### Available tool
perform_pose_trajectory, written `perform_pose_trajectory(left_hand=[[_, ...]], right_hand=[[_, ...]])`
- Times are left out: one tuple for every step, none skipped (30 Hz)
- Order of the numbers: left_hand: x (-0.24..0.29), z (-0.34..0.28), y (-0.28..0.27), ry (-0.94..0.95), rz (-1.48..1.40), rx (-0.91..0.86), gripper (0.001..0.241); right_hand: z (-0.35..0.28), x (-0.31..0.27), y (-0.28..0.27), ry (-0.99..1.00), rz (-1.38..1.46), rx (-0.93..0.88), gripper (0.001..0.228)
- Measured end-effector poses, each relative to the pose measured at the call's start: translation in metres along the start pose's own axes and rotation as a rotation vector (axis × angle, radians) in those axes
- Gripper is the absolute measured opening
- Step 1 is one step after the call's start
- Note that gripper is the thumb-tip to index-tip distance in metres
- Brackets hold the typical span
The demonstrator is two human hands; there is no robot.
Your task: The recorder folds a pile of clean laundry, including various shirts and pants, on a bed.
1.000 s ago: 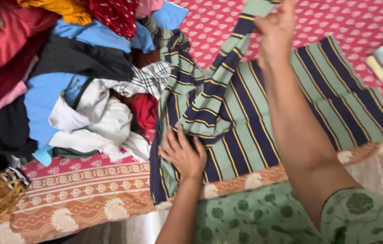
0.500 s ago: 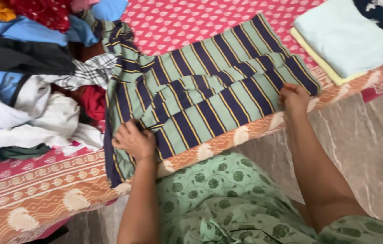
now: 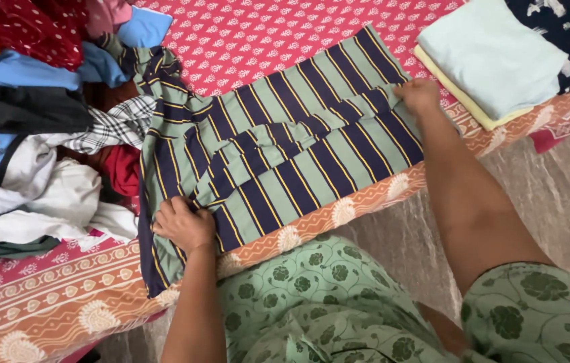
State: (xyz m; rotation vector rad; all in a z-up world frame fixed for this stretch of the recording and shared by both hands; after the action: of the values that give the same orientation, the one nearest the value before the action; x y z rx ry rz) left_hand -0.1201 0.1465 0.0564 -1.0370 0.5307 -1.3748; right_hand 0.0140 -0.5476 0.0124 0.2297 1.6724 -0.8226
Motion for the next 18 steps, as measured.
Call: perform_pose_trajectory(left_hand=[[-0.001, -0.001, 0.002, -0.007, -0.005, -0.002, 0.023], [-0.001, 0.0, 0.0, -0.01, -0.003, -0.001, 0.023], [0.0, 0.0, -0.001, -0.007, -0.009, -0.004, 0.023], [0.001, 0.0, -0.001, -0.003, -0.016, -0.008, 0.023], [0.001, -0.001, 0.0, -0.005, -0.014, -0.008, 0.023], [0.0, -0.002, 0.001, -0.008, -0.01, -0.012, 0.021], [-0.001, -0.003, 0.003, -0.012, -0.006, -0.016, 0.019], [-0.001, -0.002, 0.003, -0.016, -0.004, -0.014, 0.019], [-0.001, -0.002, 0.004, -0.02, -0.008, -0.014, 0.019], [-0.003, -0.002, 0.003, -0.026, -0.009, -0.013, 0.019], [-0.002, -0.001, 0.001, -0.032, -0.005, -0.011, 0.019], [0.0, -0.001, -0.003, -0.016, -0.022, 0.005, 0.02], [0.002, 0.0, -0.007, 0.001, -0.039, 0.022, 0.022], [0.002, 0.0, -0.008, -0.002, -0.034, 0.023, 0.022], [0.004, 0.001, -0.009, 0.006, -0.035, 0.021, 0.022], [0.006, 0.002, -0.009, 0.015, -0.039, 0.017, 0.022], [0.005, 0.003, -0.009, 0.014, -0.036, 0.017, 0.022], [0.005, 0.003, -0.006, 0.008, -0.036, -0.003, 0.022]], right_hand=[[-0.006, -0.01, 0.002, 0.117, -0.044, -0.042, 0.019], [-0.011, -0.03, 0.0, 0.117, -0.045, -0.046, 0.019], [-0.014, -0.059, -0.005, 0.025, 0.037, -0.021, 0.017], [-0.018, -0.088, -0.012, -0.066, 0.118, 0.005, 0.018], [-0.001, -0.088, -0.012, -0.066, 0.117, 0.003, 0.018], [0.014, -0.101, -0.012, -0.205, 0.254, -0.018, 0.018], [0.026, -0.114, -0.014, -0.344, 0.391, -0.043, 0.019], [0.032, -0.121, -0.01, -0.345, 0.392, -0.047, 0.019], [0.039, -0.125, -0.008, -0.322, 0.317, -0.009, 0.016], [0.045, -0.129, -0.003, -0.299, 0.243, 0.026, 0.013], [0.056, -0.12, 0.002, -0.3, 0.244, 0.018, 0.013], [0.07, -0.099, 0.007, -0.193, 0.065, 0.061, 0.015], [0.082, -0.079, 0.01, -0.085, -0.116, 0.101, 0.018], [0.09, -0.064, 0.016, -0.085, -0.114, 0.094, 0.018], [0.098, -0.035, 0.029, 0.045, 0.047, 0.007, 0.015], [0.104, -0.007, 0.042, 0.176, 0.206, -0.077, 0.021], [0.085, -0.017, 0.04, 0.177, 0.207, -0.08, 0.021], [0.065, -0.026, 0.039, 0.172, 0.07, -0.121, 0.025]])
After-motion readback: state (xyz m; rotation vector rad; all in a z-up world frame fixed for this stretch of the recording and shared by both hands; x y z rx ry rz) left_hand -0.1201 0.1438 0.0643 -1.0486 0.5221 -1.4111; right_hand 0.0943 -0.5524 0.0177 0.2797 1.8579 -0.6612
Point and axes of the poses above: each hand's wrist, its own z-axis towards the middle knuckle, its own y-axis out of the palm, x = y × z, the point moved 10 cm from there along z, towards the middle knuckle, and after that the axes turned 5 degrees about z, right-handed, at the moved point
